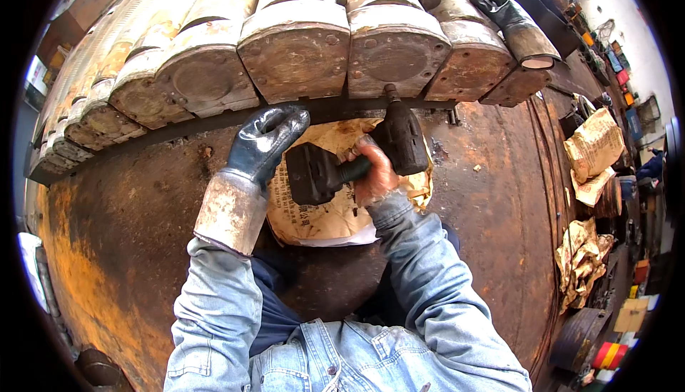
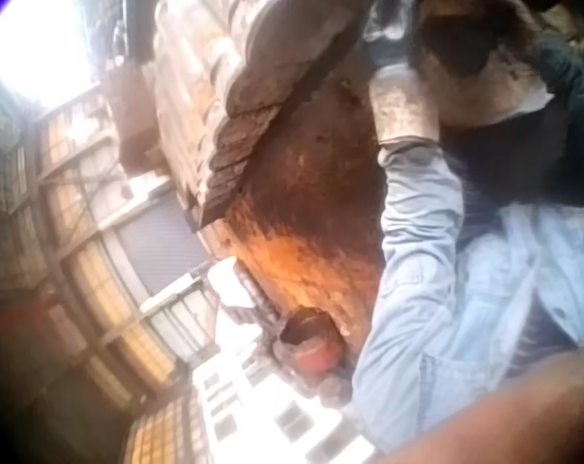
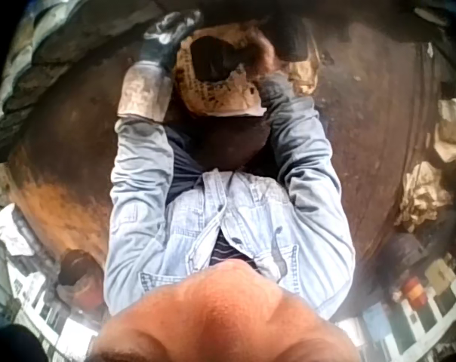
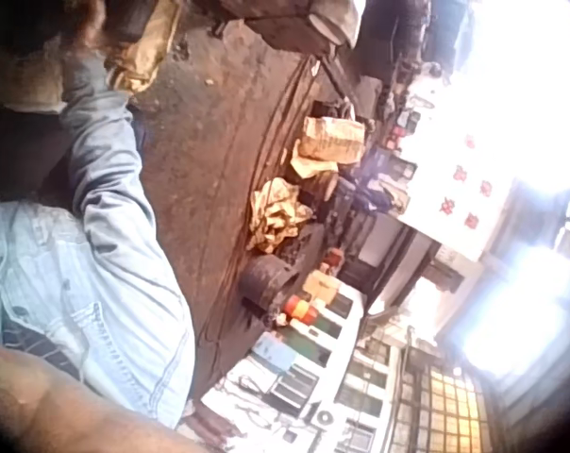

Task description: The person uses a handheld power drill to create holes in a row of cylindrical metal components. They hold the drill with both hands and systematically move from one component to the next, drilling into the flat end of each cylinder.

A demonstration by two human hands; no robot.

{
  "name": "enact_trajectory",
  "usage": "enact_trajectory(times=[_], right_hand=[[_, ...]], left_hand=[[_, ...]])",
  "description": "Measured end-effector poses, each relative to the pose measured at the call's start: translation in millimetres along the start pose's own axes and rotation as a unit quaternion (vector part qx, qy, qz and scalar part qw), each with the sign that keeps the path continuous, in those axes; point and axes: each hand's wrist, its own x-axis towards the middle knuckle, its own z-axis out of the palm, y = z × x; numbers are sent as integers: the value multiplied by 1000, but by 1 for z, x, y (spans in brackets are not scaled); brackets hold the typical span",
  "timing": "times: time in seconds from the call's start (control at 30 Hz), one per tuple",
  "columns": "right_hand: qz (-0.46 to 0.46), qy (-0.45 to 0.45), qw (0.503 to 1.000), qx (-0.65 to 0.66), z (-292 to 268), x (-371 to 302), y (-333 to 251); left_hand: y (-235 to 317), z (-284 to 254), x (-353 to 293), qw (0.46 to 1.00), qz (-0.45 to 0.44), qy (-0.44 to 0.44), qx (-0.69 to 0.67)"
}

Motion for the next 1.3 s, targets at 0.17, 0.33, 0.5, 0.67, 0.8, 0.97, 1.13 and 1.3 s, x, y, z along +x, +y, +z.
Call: enact_trajectory(times=[0.17,0.33,0.5,0.67,0.8,0.97,1.13,1.3], right_hand=[[-251,15,910,-328,-50,36,37],[-244,-25,896,-371,-48,22,10],[-191,30,945,-263,-37,21,18],[-273,-11,899,-342,-37,23,22],[-210,34,941,-263,-26,16,23],[-227,44,932,-281,-33,25,25],[-106,36,985,-128,-27,22,18],[-52,4,998,-45,-14,16,15]], left_hand=[[3,-10,6,998,-42,38,12],[10,-17,2,996,-36,56,-59],[15,-17,-3,999,-24,44,-20],[12,-27,-7,997,-18,50,-57],[14,-23,-10,997,-25,45,-50],[8,-23,-10,998,-34,41,-34],[3,-27,-10,999,-32,41,-16],[5,-22,-10,999,-31,42,-14]])
